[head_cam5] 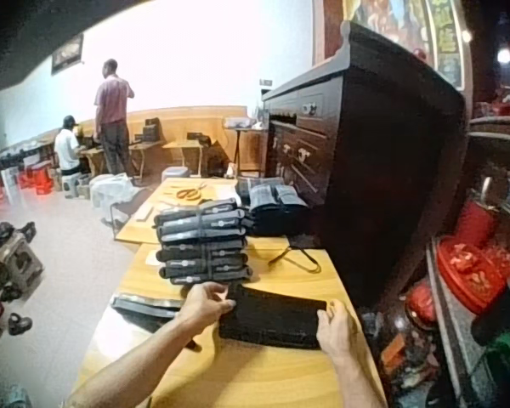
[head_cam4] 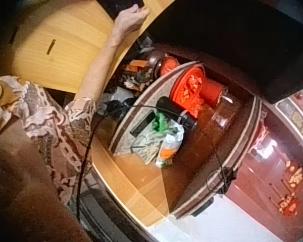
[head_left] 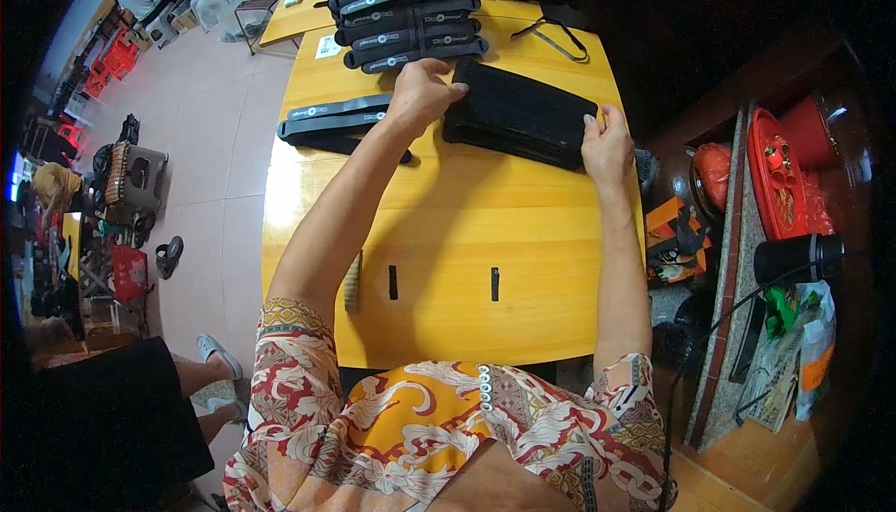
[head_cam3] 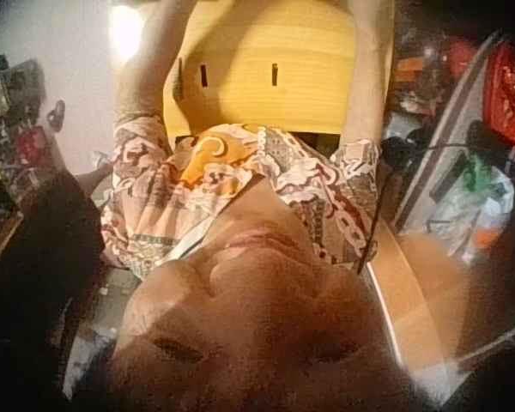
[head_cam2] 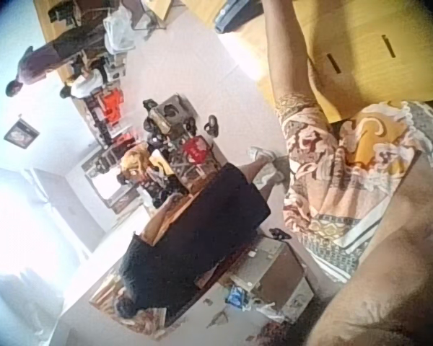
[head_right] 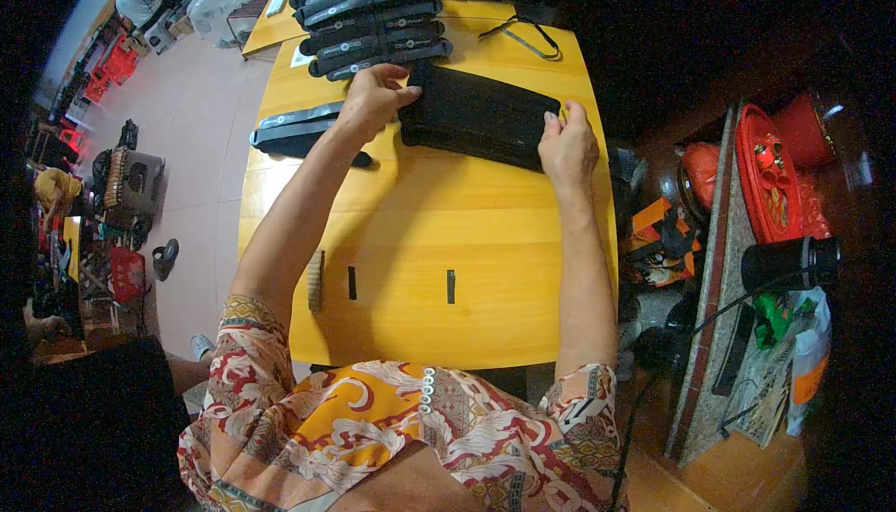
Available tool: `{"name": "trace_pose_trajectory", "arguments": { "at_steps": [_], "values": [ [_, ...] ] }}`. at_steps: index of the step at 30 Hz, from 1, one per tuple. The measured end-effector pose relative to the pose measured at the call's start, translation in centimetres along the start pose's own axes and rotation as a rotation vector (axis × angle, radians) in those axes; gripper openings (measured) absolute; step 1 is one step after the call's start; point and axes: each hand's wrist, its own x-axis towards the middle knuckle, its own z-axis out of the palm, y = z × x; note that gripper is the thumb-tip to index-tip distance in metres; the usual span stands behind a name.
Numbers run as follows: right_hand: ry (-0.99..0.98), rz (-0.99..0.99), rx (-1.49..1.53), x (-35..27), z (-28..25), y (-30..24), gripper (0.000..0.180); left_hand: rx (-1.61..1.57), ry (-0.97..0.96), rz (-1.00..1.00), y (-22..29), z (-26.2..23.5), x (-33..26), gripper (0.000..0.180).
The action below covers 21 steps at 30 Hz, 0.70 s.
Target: Assembling black straps with hardware components at a workbench.
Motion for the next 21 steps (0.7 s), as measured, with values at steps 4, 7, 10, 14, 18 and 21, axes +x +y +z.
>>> {"name": "trace_pose_trajectory", "arguments": {
  "at_steps": [4,7,10,14,18,21],
  "values": [
    [0.018,-0.143,-0.138,-0.8,0.2,-1.0,0.036,0.163,0.157,0.441,-2.4,1.3,2.1,0.052],
    [-0.013,-0.148,-0.151,-0.8,0.1,-0.4,0.035,-0.016,0.06,0.46,-1.6,2.3,1.8,0.05],
    [-0.01,-0.159,-0.085,-0.8,0.3,0.3,0.035,-0.245,-0.078,0.306,-1.3,2.9,1.4,0.05],
    [-0.024,-0.152,-0.037,-0.4,0.7,0.3,0.033,-0.37,-0.064,0.195,-1.9,3.2,1.1,0.047],
    [-0.019,-0.217,0.061,0.3,1.0,0.7,0.032,-0.361,0.01,0.373,-3.2,3.6,0.8,0.046],
    [-0.028,-0.221,0.076,0.6,0.9,1.3,0.031,-0.296,0.044,0.44,-4.0,4.5,1.2,0.046]
  ]
}}
